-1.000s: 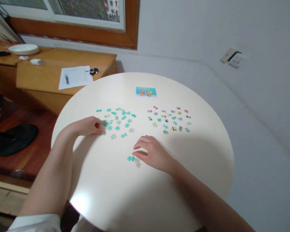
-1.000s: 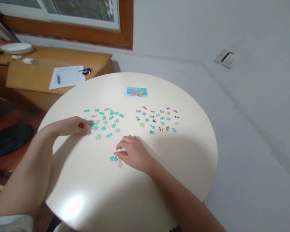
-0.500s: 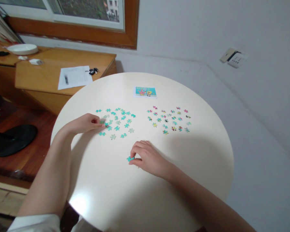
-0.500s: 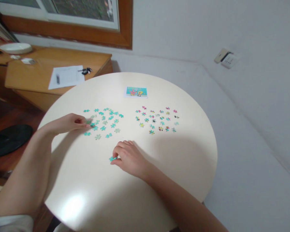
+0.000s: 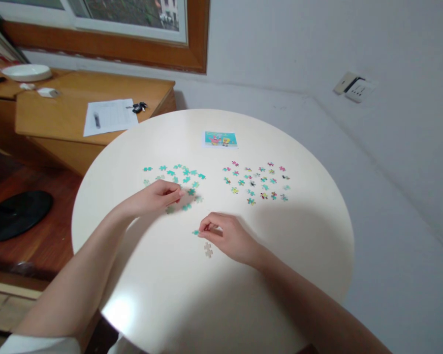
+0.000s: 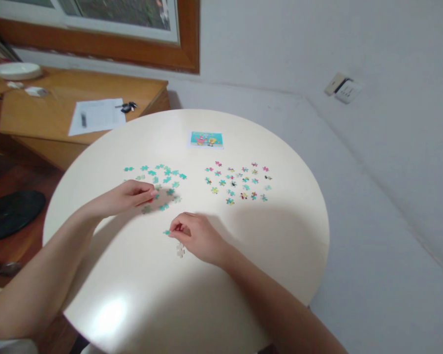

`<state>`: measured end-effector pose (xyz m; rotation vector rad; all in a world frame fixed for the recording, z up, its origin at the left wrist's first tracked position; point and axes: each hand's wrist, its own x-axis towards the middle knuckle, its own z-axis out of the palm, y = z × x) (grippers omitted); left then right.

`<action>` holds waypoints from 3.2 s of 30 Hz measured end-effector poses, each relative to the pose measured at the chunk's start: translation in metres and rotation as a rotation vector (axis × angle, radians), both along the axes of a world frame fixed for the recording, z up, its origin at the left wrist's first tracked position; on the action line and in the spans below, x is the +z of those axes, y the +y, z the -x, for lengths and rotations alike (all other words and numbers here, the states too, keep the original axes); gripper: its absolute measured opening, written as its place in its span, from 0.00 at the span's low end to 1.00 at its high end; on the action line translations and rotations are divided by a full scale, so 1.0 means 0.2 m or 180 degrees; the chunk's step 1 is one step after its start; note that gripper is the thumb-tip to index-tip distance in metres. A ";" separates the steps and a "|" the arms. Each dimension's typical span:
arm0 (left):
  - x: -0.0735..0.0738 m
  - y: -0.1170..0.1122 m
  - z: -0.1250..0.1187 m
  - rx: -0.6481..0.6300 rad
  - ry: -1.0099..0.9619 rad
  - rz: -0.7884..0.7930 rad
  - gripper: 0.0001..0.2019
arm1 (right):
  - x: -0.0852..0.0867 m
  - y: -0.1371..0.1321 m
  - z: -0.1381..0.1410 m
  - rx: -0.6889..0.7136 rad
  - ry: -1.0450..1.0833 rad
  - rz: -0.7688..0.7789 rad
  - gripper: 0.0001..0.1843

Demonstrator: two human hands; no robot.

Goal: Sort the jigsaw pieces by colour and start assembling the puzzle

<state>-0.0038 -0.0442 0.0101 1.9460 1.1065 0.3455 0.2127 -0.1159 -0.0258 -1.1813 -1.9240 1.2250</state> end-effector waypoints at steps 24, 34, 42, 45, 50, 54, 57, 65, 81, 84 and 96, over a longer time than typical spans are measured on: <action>-0.03 -0.08 -0.13 -0.1075 -0.0057 0.0421 0.15 | -0.04 0.04 -0.01 -0.0290 0.0441 0.0200 0.05; 0.02 0.03 0.09 -0.0126 -0.0247 0.0046 0.20 | 0.07 0.04 -0.12 0.1287 -0.1358 -0.0590 0.14; -0.02 0.05 0.09 -0.0020 -0.0276 0.0005 0.22 | 0.08 0.02 -0.10 0.1260 -0.1132 -0.0333 0.10; -0.02 0.05 0.07 -0.0088 -0.0226 0.0025 0.22 | 0.07 0.02 -0.10 0.1137 -0.0953 -0.0010 0.07; -0.04 0.05 0.06 0.0043 -0.0203 0.0036 0.21 | 0.06 0.03 -0.11 0.0665 -0.0347 0.0444 0.06; -0.04 0.05 0.06 0.0169 -0.0233 -0.0075 0.21 | 0.07 0.05 -0.13 0.0258 0.0047 0.0246 0.03; -0.03 0.05 0.05 0.0223 -0.0212 -0.0121 0.21 | 0.08 0.06 -0.13 0.0170 0.0342 0.0026 0.04; -0.04 0.05 0.05 0.0264 -0.0262 -0.0152 0.21 | 0.06 0.06 -0.13 0.0072 0.0778 0.0122 0.06; 0.00 0.07 0.20 0.0904 -0.0324 -0.0363 0.21 | -0.01 0.14 -0.13 -0.0934 0.1192 0.0927 0.08; 0.00 0.09 0.30 0.1298 -0.0346 -0.0369 0.22 | -0.01 0.14 -0.14 -0.1005 0.1177 0.0922 0.09; -0.07 0.12 0.47 0.0720 0.0734 0.0424 0.16 | -0.01 0.13 -0.14 -0.1002 0.1048 0.0748 0.15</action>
